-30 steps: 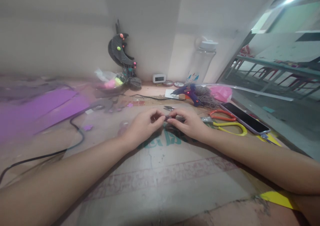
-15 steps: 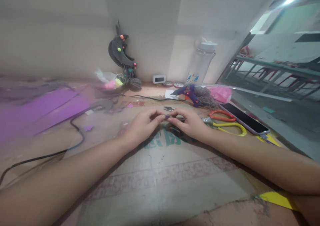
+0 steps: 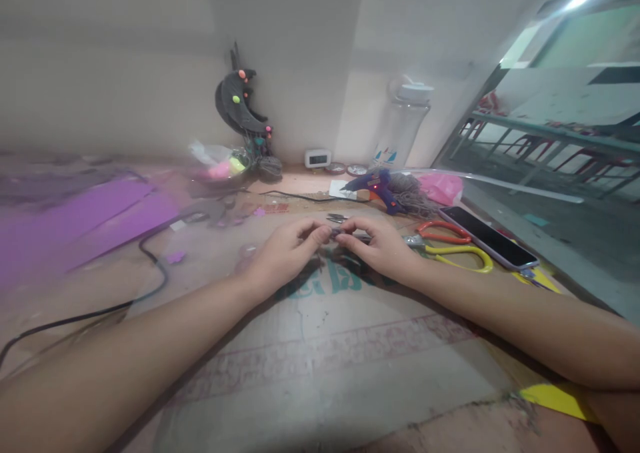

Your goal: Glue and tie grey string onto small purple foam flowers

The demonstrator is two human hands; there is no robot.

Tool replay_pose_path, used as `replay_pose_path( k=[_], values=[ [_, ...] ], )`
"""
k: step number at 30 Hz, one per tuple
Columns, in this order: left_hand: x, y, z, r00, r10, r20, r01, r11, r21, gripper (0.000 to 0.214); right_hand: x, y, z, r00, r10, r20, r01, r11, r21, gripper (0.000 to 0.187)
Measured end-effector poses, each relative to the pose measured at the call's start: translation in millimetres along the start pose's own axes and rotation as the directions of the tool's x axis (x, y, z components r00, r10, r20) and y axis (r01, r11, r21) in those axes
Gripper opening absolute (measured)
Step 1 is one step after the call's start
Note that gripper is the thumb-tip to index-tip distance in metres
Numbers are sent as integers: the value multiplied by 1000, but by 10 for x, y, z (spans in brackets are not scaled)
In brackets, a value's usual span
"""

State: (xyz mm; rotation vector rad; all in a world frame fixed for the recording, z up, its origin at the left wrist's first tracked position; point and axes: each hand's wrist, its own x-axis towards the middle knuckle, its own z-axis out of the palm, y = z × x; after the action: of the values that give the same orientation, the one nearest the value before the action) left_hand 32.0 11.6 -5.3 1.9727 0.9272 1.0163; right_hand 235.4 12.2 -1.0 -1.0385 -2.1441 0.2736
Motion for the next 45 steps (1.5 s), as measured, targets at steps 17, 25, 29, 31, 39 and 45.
replay_pose_path(
  k=[17,25,29,31,39,45],
  values=[
    [50,-20,-18,980,-174,-99,174,985,-4,22,19,10,-4,998,69,-15,-68,996,56,18],
    [30,-141,-2,997,-39,-66,41,999,26,19,17,-16,-12,997,78,-20,-76,993,90,16],
    [19,-181,2,996,-57,-72,57,998,-1,22,18,-6,-14,994,110,-6,-109,987,115,18],
    [17,-174,0,995,-61,-85,62,998,14,24,21,-3,-17,993,121,6,-121,984,131,19],
    [23,-64,-33,993,-71,-98,86,982,170,39,22,-12,-41,989,145,30,-148,978,149,25],
    [52,-38,-14,988,-130,-79,133,991,31,20,24,-10,-30,987,157,32,-161,974,160,25]
  ],
)
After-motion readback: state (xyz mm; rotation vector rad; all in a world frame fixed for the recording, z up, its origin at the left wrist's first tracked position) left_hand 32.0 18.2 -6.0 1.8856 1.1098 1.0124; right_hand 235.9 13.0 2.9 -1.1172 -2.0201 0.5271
